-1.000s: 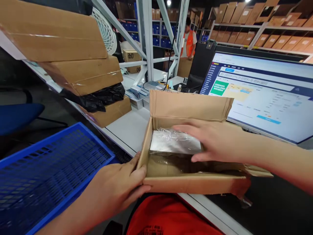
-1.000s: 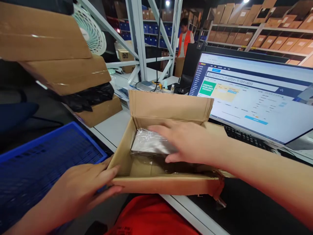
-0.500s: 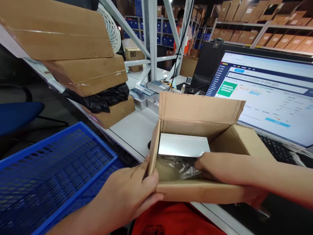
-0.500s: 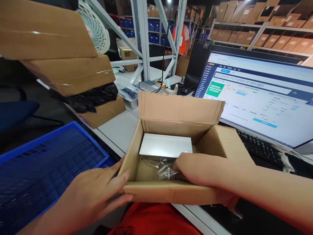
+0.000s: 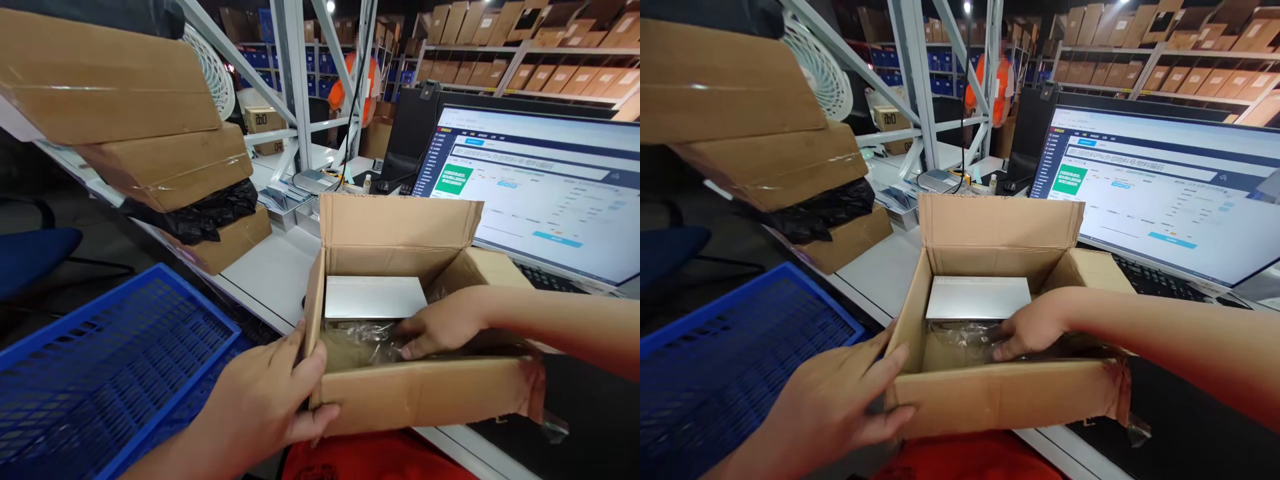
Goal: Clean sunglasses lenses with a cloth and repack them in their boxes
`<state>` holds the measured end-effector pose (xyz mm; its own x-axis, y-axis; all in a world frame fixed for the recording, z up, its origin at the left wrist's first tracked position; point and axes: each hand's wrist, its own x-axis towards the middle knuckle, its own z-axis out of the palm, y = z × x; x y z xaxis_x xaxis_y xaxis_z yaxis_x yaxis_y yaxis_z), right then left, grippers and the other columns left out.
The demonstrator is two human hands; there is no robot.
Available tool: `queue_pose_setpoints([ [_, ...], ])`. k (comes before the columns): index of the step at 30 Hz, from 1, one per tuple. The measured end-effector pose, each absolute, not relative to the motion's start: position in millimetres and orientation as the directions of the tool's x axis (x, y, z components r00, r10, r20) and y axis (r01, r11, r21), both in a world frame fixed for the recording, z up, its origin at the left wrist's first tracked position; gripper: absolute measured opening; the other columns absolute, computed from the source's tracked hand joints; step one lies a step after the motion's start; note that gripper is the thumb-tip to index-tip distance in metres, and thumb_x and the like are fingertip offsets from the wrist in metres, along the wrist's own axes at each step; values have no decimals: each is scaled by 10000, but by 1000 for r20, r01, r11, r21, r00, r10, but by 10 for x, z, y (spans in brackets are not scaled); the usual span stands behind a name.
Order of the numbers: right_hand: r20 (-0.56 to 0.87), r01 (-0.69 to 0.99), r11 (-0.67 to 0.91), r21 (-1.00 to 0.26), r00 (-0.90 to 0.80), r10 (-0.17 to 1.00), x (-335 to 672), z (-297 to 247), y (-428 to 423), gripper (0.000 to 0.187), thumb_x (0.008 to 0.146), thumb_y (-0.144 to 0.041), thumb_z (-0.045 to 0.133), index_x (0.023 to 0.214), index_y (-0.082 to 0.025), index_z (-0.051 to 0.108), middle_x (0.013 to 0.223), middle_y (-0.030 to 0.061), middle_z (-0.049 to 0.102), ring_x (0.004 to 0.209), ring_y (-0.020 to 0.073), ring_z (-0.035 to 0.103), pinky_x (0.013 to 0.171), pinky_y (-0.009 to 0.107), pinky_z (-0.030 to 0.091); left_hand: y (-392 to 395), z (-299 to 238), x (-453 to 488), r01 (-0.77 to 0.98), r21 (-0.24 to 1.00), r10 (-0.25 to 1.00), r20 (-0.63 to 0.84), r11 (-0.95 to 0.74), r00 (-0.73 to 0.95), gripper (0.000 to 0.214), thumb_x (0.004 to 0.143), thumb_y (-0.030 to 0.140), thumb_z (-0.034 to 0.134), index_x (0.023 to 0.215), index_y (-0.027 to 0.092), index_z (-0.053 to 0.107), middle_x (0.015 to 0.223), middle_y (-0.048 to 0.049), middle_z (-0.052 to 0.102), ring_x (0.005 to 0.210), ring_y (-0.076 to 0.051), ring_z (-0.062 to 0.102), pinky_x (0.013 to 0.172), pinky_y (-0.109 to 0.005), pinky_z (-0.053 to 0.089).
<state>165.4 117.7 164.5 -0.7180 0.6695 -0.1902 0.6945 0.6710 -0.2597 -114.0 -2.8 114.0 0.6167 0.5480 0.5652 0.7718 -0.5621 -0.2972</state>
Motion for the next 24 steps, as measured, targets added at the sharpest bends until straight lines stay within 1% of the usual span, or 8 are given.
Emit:
queue_pose_setpoints([
  [3,-352,623,714,-321,-778,520,1723,2062,1167,359,981,-466,544,1228,-297,742,1125,8,790,911,200,769,746,280,587,-3,1153,-1130,771,-290,536,580,-567,613,337,1010,432,363,1059,155,550,914,-191,758,686,-232,746,531,-284,551],
  [8,-72,669,741,-65,-743,665,1714,2162,1288,284,987,-291,506,1128,-265,751,1017,32,779,857,222,739,757,319,551,26,1128,-1120,765,-300,511,600,-569,615,339,1009,427,380,1049,147,566,981,-229,755,756,-252,759,552,-292,573],
  [10,-137,672,739,47,-728,671,1655,1951,1374,347,921,-282,611,1249,-201,690,1122,96,748,971,273,720,825,360,550,26,1107,-1129,770,-291,521,597,-567,610,342,1010,422,378,1052,148,578,992,-232,752,756,-256,757,566,-303,588],
  [13,-237,646,734,209,-695,679,1546,1551,1463,777,709,-336,835,1381,-56,564,1252,220,656,1077,355,667,902,422,538,9,1108,-1148,787,-229,583,560,-573,588,408,985,489,468,1124,130,602,1048,-249,731,836,-301,760,646,-368,634],
  [16,-243,647,709,280,-667,704,1448,1298,1457,978,536,-466,912,1319,13,576,1216,258,626,1089,398,632,938,469,524,-32,1160,-1143,800,-113,658,508,-589,556,554,872,562,669,1251,163,609,1431,-313,523,1248,-457,615,890,-593,602],
  [19,-200,678,685,267,-656,728,1422,1329,1350,853,512,-485,894,1189,-28,649,1135,216,647,997,377,650,886,478,543,-74,1186,-1111,760,31,679,474,-649,561,391,860,466,723,1144,203,660,1687,-211,164,1527,-479,240,1100,-721,409],
  [22,-19,701,660,270,-681,732,1517,1576,1183,649,571,-310,842,1157,-97,661,1109,163,654,956,351,658,874,495,540,-75,1123,-1083,722,154,699,449,-675,557,159,896,348,684,909,194,646,1676,-117,261,1569,-379,176,1205,-647,336],
  [24,141,728,649,222,-682,717,1652,1790,1088,660,603,-265,813,1228,-146,638,1157,140,649,1013,351,647,914,501,528,-46,1056,-1072,717,201,708,469,-668,528,134,901,310,670,850,199,615,1640,-94,339,1571,-340,177,1246,-618,285],
])
